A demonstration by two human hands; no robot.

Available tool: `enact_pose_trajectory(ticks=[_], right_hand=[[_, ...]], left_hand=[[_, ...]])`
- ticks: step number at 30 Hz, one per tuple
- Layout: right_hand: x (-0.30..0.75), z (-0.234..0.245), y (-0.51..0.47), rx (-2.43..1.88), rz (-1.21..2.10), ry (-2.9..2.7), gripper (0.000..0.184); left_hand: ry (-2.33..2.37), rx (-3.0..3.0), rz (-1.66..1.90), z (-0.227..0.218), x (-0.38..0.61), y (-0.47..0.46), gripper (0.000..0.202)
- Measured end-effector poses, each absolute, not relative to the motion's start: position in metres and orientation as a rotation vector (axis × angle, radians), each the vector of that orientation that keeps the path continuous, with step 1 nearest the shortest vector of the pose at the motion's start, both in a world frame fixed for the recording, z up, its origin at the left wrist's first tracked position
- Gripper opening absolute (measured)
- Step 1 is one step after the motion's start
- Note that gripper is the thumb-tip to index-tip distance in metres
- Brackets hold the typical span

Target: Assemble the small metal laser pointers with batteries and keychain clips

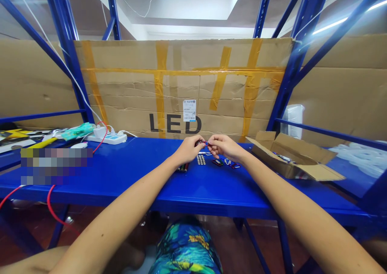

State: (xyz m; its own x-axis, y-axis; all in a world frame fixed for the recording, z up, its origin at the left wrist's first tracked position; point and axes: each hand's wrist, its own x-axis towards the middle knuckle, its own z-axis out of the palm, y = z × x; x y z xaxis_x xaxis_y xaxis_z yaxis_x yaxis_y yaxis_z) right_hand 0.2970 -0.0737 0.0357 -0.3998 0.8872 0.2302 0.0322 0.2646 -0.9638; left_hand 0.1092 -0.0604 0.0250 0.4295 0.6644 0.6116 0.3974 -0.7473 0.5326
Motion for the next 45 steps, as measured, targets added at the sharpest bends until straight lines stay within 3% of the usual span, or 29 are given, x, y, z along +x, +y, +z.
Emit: enact_pose_trajectory(ticks=[8, 15, 20, 27, 33, 38, 45], right_hand=[[0.29, 0.036, -0.073, -0.849, 1.318, -1.485, 0.023], [0.288, 0.023, -0.065, -0.956, 0.631, -1.808, 0.013], [0.292, 0.022, -0.064, -1.032, 0.012, -1.933, 0.013], [0.289, 0.023, -0.07, -1.078, -0.312, -2.147, 0.014], [0.285, 0.024, -0.076, -1.136, -0.492, -2.25, 0.014], [0.285, 0.026, -0.076, -1.152, -0.479, -2.249, 0.014], [0.303, 0.027, -0.061, -1.117, 0.051, -2.021, 0.011]], left_hand=[[0.913, 2.424, 1.3, 0.024, 0.111, -0.064, 0.012], [0.958, 2.43, 1.241, 0.022, 0.11, -0.059, 0.016], [0.912, 2.36, 1.137, 0.023, 0.113, -0.06, 0.035], [0.845, 2.22, 1.121, 0.015, 0.116, -0.058, 0.059], [0.931, 2.304, 1.104, 0.016, 0.114, -0.056, 0.049], [1.003, 2.321, 1.17, 0.019, 0.111, -0.054, 0.027], [0.971, 2.091, 1.203, 0.025, 0.1, -0.042, 0.011]])
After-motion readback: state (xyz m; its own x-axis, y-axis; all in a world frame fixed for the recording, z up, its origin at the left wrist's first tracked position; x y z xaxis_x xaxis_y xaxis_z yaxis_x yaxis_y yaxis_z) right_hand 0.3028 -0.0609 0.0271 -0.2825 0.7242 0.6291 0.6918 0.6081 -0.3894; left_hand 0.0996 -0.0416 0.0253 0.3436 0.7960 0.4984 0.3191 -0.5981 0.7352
